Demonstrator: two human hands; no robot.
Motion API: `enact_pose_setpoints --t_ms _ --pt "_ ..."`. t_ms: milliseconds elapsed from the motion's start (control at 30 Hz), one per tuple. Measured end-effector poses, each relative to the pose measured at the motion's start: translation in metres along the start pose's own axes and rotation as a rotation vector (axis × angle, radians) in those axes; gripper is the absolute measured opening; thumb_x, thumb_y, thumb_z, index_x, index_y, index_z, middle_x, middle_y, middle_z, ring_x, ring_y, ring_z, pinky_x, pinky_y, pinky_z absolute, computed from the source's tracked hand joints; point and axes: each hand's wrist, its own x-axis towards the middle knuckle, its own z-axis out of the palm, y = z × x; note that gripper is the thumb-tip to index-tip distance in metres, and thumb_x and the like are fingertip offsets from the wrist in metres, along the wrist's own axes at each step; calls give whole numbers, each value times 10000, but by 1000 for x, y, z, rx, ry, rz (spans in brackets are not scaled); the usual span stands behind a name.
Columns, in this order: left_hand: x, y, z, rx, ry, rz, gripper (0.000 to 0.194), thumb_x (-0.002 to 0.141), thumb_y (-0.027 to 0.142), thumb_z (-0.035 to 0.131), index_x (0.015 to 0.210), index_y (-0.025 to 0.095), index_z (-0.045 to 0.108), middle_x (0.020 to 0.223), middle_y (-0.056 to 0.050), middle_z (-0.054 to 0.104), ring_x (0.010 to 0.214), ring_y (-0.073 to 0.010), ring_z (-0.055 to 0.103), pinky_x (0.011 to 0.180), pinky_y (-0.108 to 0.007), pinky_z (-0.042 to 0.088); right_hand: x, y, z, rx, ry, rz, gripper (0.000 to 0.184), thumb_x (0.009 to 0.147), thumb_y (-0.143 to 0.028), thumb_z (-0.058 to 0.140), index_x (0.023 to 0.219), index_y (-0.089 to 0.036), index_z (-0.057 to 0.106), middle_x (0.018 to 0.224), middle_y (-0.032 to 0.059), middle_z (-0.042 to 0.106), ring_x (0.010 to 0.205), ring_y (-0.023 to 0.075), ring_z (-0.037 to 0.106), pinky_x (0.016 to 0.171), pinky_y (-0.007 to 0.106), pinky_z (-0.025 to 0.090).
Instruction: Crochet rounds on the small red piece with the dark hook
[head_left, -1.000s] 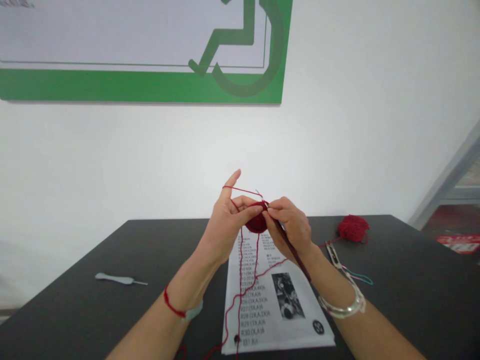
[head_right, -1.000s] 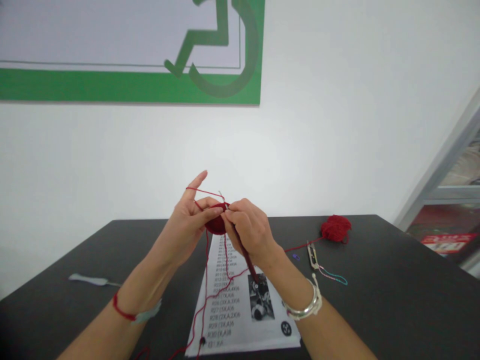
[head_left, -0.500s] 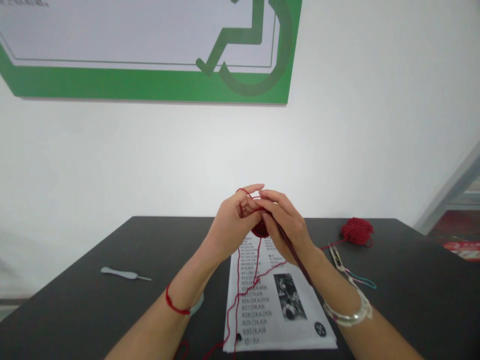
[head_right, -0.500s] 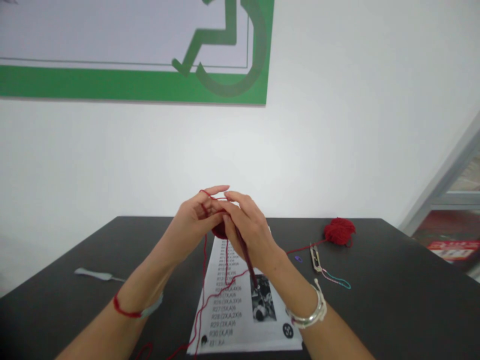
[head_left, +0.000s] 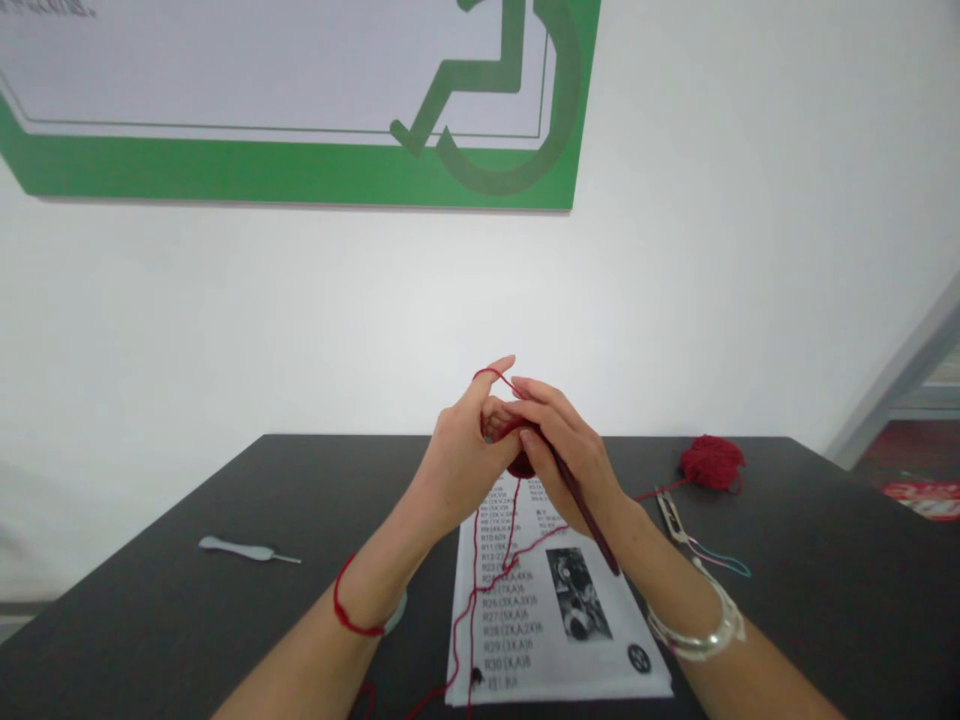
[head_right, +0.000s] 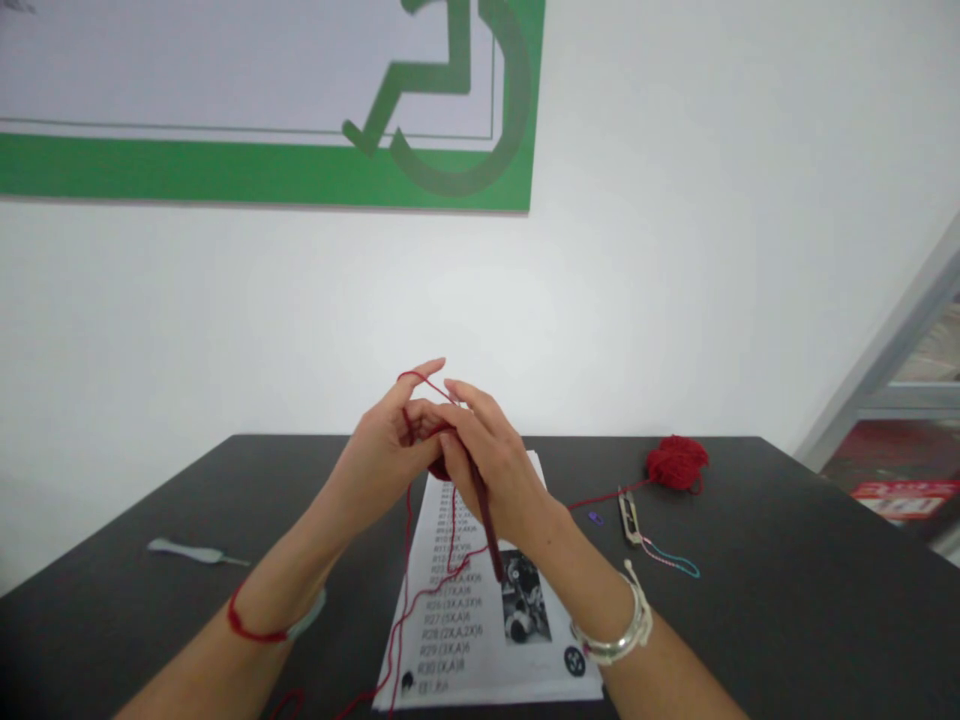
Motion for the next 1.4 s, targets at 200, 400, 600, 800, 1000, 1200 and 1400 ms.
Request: enact_pose_setpoints --t_ms 200,400,600,800,1000,1200,1400 --pt "-1 2 1 67 39 6 300 733 77 554 1013 180 578 599 51 593 534 -98 536 534 -228 438 -1 1 3 -87 71 99 353 942 -226 398 1285 -165 452 1290 178 523 1183 260 536 979 490 496" --pt "-2 1 0 213 108 93 420 698 55 580 1086 207 632 655 28 627 550 -108 525 565 -249 431 -1 3 2 -103 53 55 355 936 -193 406 1288 -176 451 1288 168 528 1206 257 520 1005 502 473" --pt "-2 -1 -1 44 60 12 725 728 71 582 1413 201 380 705 26 595 606 -111 534 589 -246 462 0 -1 1 -103 94 -12 309 902 -129 450 1204 -175 497 1249 172 531 1177 250 533 964 462 494" --pt "-2 12 0 -279 68 -76 856 718 102 664 1466 178 254 668 32 596 578 -111 564 555 -227 485 -1 1 1 -95 290 -98 164 819 -103 553 934 -209 503 814 35 552 761 180 574 647 331 529" --pt "-2 7 4 -280 145 -39 832 715 110 684 1450 203 306 736 6 640 628 -121 577 593 -237 486 -4 2 2 29 338 -4 140 822 -82 545 838 -219 523 803 16 575 741 160 588 659 326 519" --pt "-4 5 5 -204 185 42 759 721 119 688 1411 221 388 739 2 642 663 -131 578 670 -256 489 -5 2 2 183 249 160 102 871 -135 505 918 -224 521 964 60 647 867 175 665 719 337 575" --pt "-3 9 4 -371 174 -51 927 700 83 699 1477 229 216 675 38 625 594 -105 572 592 -212 474 -5 1 3 -217 272 -138 196 832 -67 525 930 -233 492 901 64 654 811 174 655 680 309 566"
